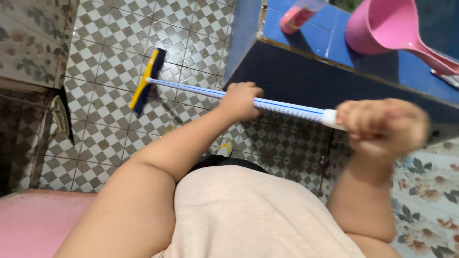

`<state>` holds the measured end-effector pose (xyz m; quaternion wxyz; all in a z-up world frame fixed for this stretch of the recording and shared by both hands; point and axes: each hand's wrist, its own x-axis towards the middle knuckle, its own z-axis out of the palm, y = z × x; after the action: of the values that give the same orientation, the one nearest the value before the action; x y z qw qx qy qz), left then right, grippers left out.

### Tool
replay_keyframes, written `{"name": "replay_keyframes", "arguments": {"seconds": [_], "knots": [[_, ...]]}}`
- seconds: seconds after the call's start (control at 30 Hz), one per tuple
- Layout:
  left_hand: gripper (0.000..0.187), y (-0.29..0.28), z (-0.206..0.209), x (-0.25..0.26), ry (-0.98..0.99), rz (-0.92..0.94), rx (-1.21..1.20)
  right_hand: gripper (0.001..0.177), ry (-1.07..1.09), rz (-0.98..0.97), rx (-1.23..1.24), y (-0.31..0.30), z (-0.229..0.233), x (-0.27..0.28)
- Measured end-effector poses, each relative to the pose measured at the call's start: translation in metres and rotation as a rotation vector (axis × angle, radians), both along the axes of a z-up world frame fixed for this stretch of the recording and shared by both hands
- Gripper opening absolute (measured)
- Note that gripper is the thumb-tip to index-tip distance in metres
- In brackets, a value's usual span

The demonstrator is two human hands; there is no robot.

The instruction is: The person pours water onto the bathroom floor with a water scoop, pours cleaning liquid from a bottle onto the floor, and scrubs the floor using a floor squeegee.

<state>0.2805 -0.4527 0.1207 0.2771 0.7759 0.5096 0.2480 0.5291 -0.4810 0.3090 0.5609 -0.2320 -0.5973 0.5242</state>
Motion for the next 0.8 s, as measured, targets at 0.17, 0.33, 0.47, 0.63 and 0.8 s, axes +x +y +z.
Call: {"name": "replay_keyframes", "arguments": {"seconds": [0.17, 0.33, 0.47, 0.63, 0.8], "knots": [[0.023, -0.015, 0.045, 0.081, -0.221, -0.165, -0.019, 0.039, 0.051, -0.049, -0.144, -0.047, 0.03, 0.108], [0.023, -0.022, 0.059, 0.142, -0.287, -0.242, -0.13, 0.046, -0.225, -0.231, 0.026, -0.07, 0.01, 0.226], [0.023, -0.022, 0.055, 0.157, -0.228, -0.216, -0.147, 0.045, -0.116, -0.263, 0.015, -0.071, 0.004, 0.221], [0.023, -0.027, 0.054, 0.133, -0.165, -0.174, -0.184, 0.03, 0.231, -0.227, -0.146, -0.06, 0.01, 0.175], [0.023, -0.024, 0.016, 0.077, -0.086, -0.057, -0.219, 0.047, 0.18, -0.114, -0.224, -0.032, -0.007, 0.094]]}}
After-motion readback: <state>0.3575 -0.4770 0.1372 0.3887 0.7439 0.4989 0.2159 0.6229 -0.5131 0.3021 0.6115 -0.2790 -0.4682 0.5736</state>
